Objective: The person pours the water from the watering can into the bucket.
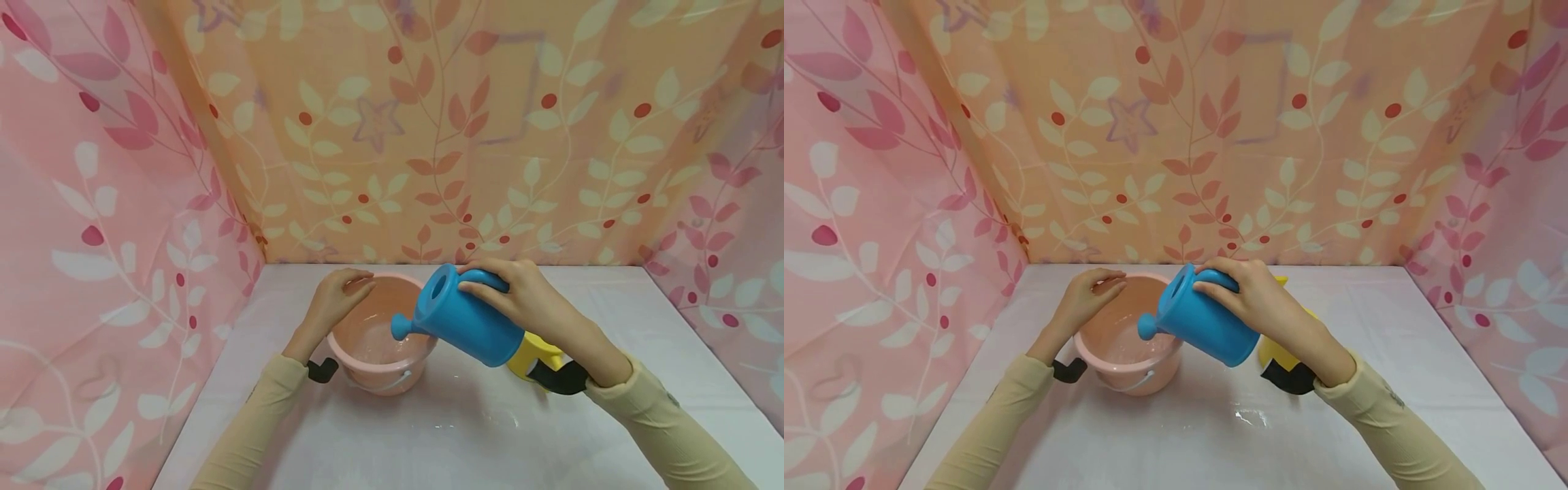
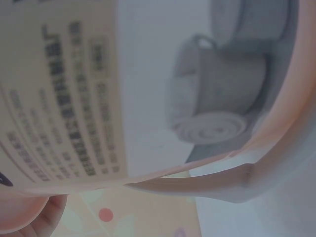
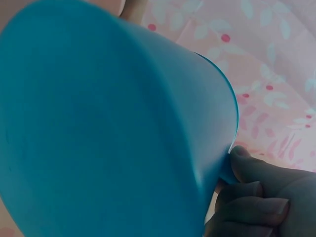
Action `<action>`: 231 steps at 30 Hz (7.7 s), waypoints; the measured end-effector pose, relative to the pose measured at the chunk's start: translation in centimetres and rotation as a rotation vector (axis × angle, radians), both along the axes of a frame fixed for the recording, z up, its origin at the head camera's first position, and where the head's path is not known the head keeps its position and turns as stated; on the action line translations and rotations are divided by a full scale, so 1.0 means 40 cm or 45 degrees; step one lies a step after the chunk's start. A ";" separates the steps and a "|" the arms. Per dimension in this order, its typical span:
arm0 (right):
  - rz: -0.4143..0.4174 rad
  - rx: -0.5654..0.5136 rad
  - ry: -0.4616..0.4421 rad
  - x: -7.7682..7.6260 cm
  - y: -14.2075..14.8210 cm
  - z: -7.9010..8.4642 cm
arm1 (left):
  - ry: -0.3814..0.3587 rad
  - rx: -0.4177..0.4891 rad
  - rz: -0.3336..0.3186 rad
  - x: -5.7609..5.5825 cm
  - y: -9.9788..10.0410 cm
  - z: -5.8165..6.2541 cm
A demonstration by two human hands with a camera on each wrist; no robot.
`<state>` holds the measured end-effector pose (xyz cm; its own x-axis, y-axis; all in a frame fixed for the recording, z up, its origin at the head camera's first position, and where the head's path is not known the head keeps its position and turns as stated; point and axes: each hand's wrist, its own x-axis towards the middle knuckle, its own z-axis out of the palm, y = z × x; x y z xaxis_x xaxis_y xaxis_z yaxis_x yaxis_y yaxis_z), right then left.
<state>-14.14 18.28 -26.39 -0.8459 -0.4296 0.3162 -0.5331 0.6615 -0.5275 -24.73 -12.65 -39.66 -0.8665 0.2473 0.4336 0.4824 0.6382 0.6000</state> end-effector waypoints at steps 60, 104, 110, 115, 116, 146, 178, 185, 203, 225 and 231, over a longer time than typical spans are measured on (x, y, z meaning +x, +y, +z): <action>-0.242 -0.088 0.113 0.039 0.098 -0.074 | 0.028 0.005 -0.004 -0.001 0.001 -0.007; -0.292 -0.132 0.063 0.054 0.160 -0.136 | 0.001 0.018 -0.019 -0.002 -0.002 -0.006; -0.309 -0.133 0.091 0.051 0.173 -0.136 | 0.019 0.018 -0.026 -0.004 -0.003 -0.007; -0.359 -0.151 0.098 0.048 0.193 -0.139 | 0.028 0.023 -0.029 -0.005 -0.003 -0.007; -0.371 -0.159 0.099 0.047 0.198 -0.140 | 0.027 0.025 -0.027 -0.005 -0.003 -0.007; -0.640 -0.320 0.267 0.014 0.308 -0.180 | 0.002 0.030 -0.014 -0.003 -0.002 -0.011; -1.049 -0.558 0.162 -0.050 0.410 -0.266 | -0.038 0.066 -0.026 0.003 -0.004 -0.004; -1.031 -0.593 0.172 -0.069 0.435 -0.304 | -0.041 0.066 -0.018 0.001 -0.004 -0.007; -0.991 -0.585 0.264 -0.102 0.505 -0.422 | 0.007 0.036 -0.014 -0.005 -0.005 -0.009; -0.984 -0.610 0.273 -0.189 0.658 -0.666 | 0.006 0.053 -0.018 0.000 -0.003 -0.010; -1.061 -0.559 0.186 -0.218 0.700 -0.728 | -0.007 0.044 -0.011 0.001 -0.004 -0.008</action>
<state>-22.85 46.29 -55.52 -0.7660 0.4757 0.4324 -0.0598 0.6170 -0.7847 -24.68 -12.81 -39.97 -0.8667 0.2397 0.4375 0.4846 0.6128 0.6242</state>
